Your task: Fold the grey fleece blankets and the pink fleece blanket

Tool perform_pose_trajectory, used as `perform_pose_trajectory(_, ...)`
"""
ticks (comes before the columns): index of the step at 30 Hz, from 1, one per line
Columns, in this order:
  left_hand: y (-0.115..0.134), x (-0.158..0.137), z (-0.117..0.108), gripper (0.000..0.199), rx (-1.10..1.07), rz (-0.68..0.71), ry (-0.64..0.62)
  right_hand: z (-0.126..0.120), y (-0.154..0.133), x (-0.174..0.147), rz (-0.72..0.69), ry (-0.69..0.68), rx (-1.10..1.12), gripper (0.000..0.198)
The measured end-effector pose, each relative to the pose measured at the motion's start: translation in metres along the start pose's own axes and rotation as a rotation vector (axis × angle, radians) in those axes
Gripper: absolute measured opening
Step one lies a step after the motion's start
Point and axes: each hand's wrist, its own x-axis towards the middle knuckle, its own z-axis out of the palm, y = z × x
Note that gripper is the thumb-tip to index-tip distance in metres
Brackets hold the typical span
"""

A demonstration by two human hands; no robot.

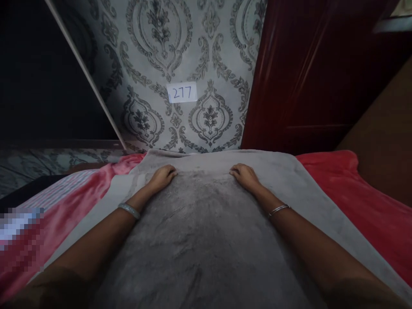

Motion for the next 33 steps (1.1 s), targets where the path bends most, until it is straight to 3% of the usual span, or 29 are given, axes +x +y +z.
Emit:
perform_pose_trajectory(5,0.002,0.014,-0.001,0.024,0.023,-0.042,-0.022,0.009,-0.001,0.007,0.017,0.091,-0.062,0.021)
perform_pose_trajectory(11,0.002,0.012,0.016,0.023,0.059,-0.042,-0.038,0.022,0.002,0.005,0.007,0.064,-0.083,0.019)
perform_pose_trajectory(16,0.002,0.015,0.011,0.023,0.153,-0.017,-0.091,0.014,0.004,0.012,0.025,-0.053,-0.070,0.018)
perform_pose_trajectory(20,-0.005,0.016,0.010,0.030,0.240,-0.041,-0.150,0.006,0.022,0.017,-0.038,-0.127,-0.140,0.022)
perform_pose_trajectory(26,-0.010,0.014,0.018,0.031,0.225,-0.022,-0.122,0.009,0.043,0.018,-0.047,-0.093,-0.131,0.015)
perform_pose_trajectory(30,-0.019,0.006,0.005,0.037,0.276,-0.022,-0.151,0.000,0.051,0.006,-0.058,-0.093,-0.128,0.023)
perform_pose_trajectory(33,-0.046,-0.009,-0.018,0.043,0.324,-0.086,-0.212,-0.017,0.083,-0.010,0.009,-0.108,-0.187,0.033)
